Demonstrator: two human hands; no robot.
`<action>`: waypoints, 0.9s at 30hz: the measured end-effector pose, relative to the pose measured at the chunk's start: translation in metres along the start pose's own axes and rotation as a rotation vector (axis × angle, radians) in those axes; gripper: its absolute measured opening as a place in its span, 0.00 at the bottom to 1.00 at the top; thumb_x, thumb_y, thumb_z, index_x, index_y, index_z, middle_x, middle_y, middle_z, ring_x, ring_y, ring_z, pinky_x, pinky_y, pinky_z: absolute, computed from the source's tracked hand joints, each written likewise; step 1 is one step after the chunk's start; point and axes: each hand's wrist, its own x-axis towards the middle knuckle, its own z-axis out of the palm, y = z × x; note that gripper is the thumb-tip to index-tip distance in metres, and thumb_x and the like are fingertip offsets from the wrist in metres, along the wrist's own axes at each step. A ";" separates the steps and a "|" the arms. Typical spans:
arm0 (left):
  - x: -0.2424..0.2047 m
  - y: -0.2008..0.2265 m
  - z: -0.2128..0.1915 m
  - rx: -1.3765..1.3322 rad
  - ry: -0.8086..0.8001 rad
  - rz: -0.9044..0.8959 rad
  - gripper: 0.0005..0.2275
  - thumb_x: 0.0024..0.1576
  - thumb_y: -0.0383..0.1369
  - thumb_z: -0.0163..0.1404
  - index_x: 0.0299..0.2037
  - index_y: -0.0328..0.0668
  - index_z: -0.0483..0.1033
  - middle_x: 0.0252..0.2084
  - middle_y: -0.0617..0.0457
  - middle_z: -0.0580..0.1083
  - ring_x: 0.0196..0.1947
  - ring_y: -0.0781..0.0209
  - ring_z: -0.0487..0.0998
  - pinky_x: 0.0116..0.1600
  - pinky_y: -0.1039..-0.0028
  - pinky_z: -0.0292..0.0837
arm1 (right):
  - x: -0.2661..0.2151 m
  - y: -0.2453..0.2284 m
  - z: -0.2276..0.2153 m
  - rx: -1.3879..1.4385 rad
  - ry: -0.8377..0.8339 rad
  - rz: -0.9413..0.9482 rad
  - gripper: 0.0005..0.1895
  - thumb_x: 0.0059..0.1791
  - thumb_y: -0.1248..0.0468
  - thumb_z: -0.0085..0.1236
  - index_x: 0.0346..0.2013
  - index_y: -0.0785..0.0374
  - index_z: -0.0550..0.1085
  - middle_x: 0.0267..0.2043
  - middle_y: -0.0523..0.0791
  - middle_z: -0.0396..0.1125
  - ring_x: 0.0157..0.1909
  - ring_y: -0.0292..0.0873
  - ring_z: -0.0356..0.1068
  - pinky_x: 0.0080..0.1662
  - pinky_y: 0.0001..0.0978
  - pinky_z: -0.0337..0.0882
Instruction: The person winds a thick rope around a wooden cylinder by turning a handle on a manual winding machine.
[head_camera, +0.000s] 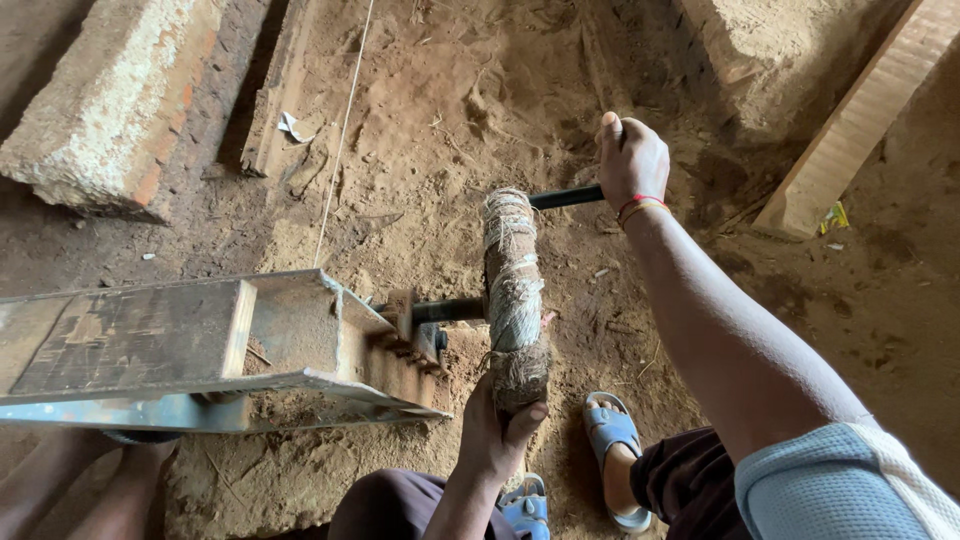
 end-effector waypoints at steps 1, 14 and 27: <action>0.001 0.001 0.000 -0.010 0.001 -0.003 0.36 0.53 0.65 0.52 0.50 0.33 0.70 0.35 0.52 0.76 0.32 0.64 0.79 0.37 0.73 0.79 | 0.000 0.004 0.003 -0.050 0.028 -0.081 0.23 0.60 0.48 0.47 0.31 0.60 0.78 0.27 0.47 0.69 0.30 0.49 0.71 0.38 0.42 0.68; 0.013 -0.014 -0.009 0.187 -0.027 -0.007 0.33 0.57 0.68 0.39 0.35 0.40 0.72 0.19 0.59 0.73 0.16 0.69 0.76 0.23 0.74 0.76 | -0.071 0.005 0.005 -0.384 -0.055 -0.633 0.19 0.57 0.43 0.50 0.49 0.54 0.73 0.46 0.45 0.65 0.55 0.50 0.63 0.62 0.53 0.55; 0.030 0.017 -0.020 0.207 0.040 -0.005 0.31 0.57 0.66 0.40 0.40 0.41 0.74 0.27 0.53 0.75 0.28 0.63 0.79 0.32 0.65 0.79 | -0.072 0.019 0.028 -0.378 -0.132 -0.581 0.16 0.53 0.46 0.57 0.43 0.53 0.72 0.44 0.45 0.65 0.53 0.51 0.63 0.60 0.50 0.57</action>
